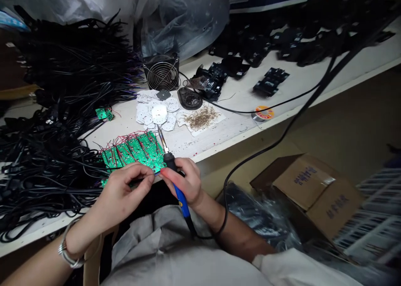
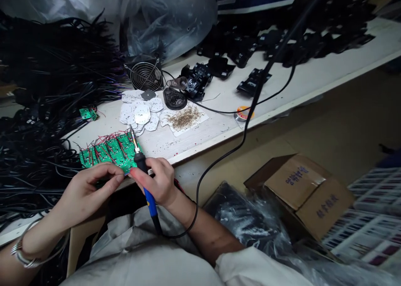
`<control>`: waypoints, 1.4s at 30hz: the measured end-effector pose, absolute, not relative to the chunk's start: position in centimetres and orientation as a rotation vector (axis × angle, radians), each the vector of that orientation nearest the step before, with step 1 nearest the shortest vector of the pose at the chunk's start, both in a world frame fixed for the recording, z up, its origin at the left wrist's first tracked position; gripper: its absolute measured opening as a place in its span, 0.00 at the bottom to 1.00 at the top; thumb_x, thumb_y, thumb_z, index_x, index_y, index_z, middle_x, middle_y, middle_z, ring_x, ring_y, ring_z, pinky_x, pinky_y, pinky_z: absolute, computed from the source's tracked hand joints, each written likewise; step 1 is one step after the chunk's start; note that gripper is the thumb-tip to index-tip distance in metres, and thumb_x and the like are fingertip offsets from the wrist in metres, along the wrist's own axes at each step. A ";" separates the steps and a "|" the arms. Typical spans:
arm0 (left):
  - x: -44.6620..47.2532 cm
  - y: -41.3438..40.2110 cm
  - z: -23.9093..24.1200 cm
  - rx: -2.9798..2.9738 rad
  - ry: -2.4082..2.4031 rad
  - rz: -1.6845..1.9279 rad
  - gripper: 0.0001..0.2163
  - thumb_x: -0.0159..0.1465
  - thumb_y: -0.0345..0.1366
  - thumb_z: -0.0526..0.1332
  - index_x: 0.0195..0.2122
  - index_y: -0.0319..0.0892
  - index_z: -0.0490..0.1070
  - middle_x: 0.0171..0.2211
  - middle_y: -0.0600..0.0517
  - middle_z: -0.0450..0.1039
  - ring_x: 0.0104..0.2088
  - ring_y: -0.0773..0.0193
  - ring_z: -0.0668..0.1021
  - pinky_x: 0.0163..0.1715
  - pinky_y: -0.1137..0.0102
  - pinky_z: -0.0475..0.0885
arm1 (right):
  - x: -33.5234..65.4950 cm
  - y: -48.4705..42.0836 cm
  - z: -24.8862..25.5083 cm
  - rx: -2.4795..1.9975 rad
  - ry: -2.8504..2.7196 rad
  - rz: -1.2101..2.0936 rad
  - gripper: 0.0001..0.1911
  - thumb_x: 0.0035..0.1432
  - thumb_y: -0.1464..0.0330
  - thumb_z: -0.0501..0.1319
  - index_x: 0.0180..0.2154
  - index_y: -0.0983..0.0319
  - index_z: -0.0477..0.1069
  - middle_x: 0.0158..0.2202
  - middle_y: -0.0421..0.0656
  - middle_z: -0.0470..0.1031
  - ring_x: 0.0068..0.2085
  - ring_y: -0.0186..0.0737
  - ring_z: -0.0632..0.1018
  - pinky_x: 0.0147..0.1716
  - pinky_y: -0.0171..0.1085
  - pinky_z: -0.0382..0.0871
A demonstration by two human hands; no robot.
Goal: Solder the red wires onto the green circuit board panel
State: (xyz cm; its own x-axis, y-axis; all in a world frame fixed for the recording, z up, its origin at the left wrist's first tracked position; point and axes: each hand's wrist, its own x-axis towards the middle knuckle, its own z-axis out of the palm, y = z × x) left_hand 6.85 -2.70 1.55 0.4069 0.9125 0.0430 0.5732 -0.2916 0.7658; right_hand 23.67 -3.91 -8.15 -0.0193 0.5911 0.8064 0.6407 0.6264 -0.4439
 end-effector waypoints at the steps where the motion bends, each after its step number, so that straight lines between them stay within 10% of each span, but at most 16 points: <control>1: 6.9 -2.7 1.5 1.949 1.259 0.623 0.08 0.62 0.36 0.60 0.28 0.41 0.75 0.25 0.53 0.76 0.25 0.68 0.76 0.27 0.75 0.71 | 23.7 -3.9 -8.2 -1.020 -1.697 -0.063 0.06 0.59 0.71 0.62 0.36 0.55 0.77 0.30 0.41 0.70 0.31 0.36 0.71 0.30 0.34 0.68; 18: 6.7 -3.3 1.1 2.110 1.194 0.923 0.04 0.61 0.28 0.61 0.30 0.40 0.75 0.26 0.53 0.76 0.28 0.70 0.77 0.30 0.76 0.72 | 22.6 -4.4 -6.7 -0.888 -1.477 0.504 0.06 0.63 0.71 0.59 0.40 0.60 0.74 0.33 0.41 0.68 0.33 0.33 0.74 0.30 0.32 0.72; 42: 6.8 -3.4 0.4 1.634 1.364 0.838 0.08 0.59 0.37 0.62 0.27 0.39 0.77 0.22 0.52 0.77 0.24 0.67 0.77 0.26 0.75 0.73 | 22.3 -3.9 -8.4 -1.019 -1.631 -0.106 0.12 0.56 0.73 0.65 0.41 0.51 0.77 0.31 0.42 0.72 0.32 0.37 0.72 0.32 0.35 0.70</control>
State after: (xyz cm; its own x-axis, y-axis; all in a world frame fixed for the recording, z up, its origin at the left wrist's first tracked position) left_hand 6.77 -3.38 0.43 0.1883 0.9820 -0.0162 0.4298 -0.0675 0.9004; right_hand 22.32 -3.94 -8.39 0.0289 0.5523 0.8332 0.6554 0.6189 -0.4330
